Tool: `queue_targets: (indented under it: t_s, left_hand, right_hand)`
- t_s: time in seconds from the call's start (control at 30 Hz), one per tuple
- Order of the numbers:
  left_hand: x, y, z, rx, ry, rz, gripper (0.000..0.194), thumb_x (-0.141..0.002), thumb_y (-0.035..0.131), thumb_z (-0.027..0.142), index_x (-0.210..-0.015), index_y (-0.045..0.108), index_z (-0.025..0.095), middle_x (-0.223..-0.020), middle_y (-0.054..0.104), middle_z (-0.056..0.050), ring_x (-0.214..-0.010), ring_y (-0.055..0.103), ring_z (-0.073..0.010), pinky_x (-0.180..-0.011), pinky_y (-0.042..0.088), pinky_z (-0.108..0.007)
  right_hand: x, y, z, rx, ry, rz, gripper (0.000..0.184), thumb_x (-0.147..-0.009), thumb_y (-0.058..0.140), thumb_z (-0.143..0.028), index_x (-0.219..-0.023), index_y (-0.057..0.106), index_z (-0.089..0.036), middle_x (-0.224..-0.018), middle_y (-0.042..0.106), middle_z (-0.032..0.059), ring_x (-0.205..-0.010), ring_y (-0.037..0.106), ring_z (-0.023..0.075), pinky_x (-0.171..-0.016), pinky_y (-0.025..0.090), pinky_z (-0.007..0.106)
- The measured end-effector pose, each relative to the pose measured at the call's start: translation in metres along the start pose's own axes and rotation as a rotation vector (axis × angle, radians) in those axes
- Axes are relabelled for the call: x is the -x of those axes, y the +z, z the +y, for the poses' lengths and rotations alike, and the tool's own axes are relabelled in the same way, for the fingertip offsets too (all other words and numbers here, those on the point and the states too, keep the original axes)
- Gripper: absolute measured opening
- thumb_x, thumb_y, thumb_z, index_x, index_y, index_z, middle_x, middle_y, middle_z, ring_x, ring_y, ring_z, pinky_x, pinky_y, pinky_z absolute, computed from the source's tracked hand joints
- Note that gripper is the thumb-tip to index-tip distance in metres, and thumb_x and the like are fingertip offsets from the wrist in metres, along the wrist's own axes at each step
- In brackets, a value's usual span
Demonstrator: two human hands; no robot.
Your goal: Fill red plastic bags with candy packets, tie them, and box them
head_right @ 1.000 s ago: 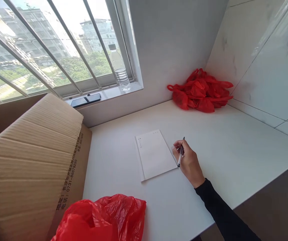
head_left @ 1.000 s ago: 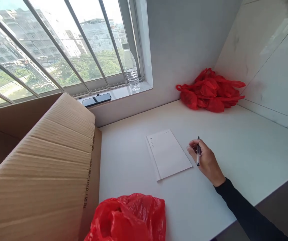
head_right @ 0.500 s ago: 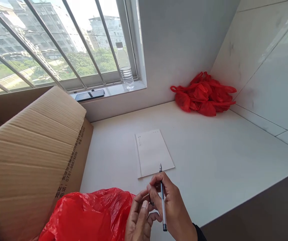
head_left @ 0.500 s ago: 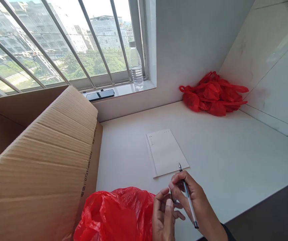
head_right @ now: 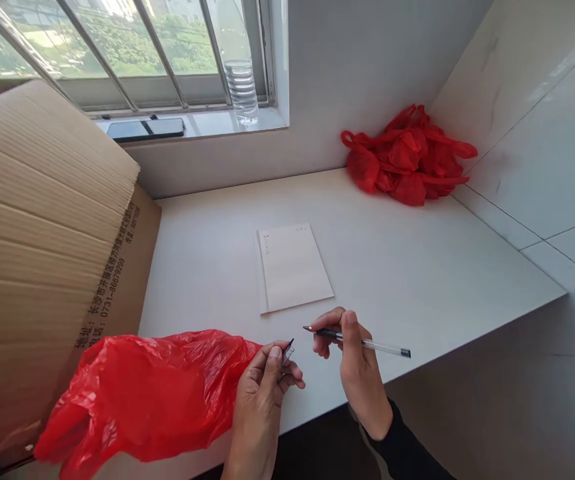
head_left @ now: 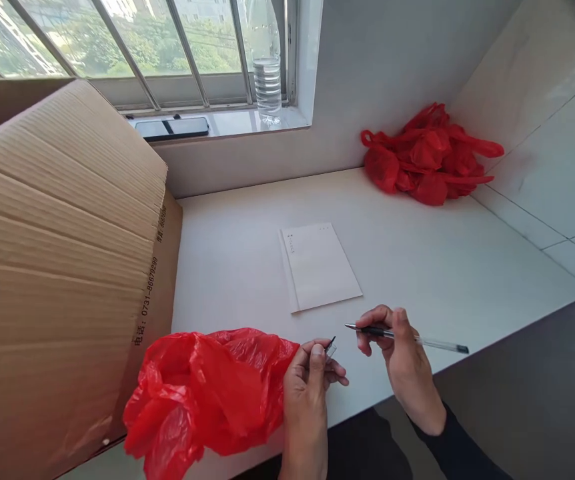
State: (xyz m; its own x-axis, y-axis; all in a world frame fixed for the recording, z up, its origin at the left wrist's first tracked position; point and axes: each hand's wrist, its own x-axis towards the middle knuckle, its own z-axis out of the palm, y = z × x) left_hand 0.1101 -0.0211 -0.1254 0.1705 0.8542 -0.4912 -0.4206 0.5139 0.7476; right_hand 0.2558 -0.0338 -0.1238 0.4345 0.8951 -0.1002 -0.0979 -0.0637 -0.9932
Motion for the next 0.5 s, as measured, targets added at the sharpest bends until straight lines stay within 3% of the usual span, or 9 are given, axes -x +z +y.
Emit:
queue_targets:
  t_s: [0.1, 0.3, 0.5]
  left_hand:
    - [-0.001, -0.002, -0.004, -0.026, -0.006, -0.012, 0.037, -0.087, 0.074, 0.05, -0.101, 0.072, 0.016, -0.069, 0.065, -0.001, -0.068, 0.063, -0.0153, -0.068, 0.053, -0.027]
    - [0.003, -0.002, -0.003, -0.082, 0.005, -0.057, 0.03, -0.094, 0.068, 0.046, -0.101, 0.072, 0.018, -0.071, 0.065, 0.0, -0.07, 0.06, -0.0136, -0.074, 0.049, -0.027]
    - [0.006, 0.003, 0.0, -0.075, 0.02, -0.125, 0.029, -0.096, 0.062, 0.046, -0.099, 0.068, 0.018, -0.071, 0.064, -0.001, -0.065, 0.059, -0.0147, -0.067, 0.047, -0.028]
  right_hand:
    - [0.001, -0.003, -0.013, 0.018, 0.031, 0.0, 0.066, -0.103, 0.029, -0.069, -0.077, 0.068, -0.024, -0.063, 0.055, 0.002, -0.055, 0.052, 0.0181, -0.055, 0.043, 0.033]
    - [0.005, 0.003, -0.019, 0.089, 0.131, -0.105, 0.071, -0.102, 0.025, -0.073, -0.074, 0.065, -0.022, -0.055, 0.052, 0.0003, -0.052, 0.052, 0.0169, -0.053, 0.041, 0.03]
    - [0.005, 0.011, -0.017, 0.102, 0.271, -0.331, 0.06, -0.103, 0.026, -0.072, -0.099, 0.061, -0.023, -0.055, 0.051, -0.0044, -0.051, 0.053, 0.0161, -0.054, 0.041, 0.028]
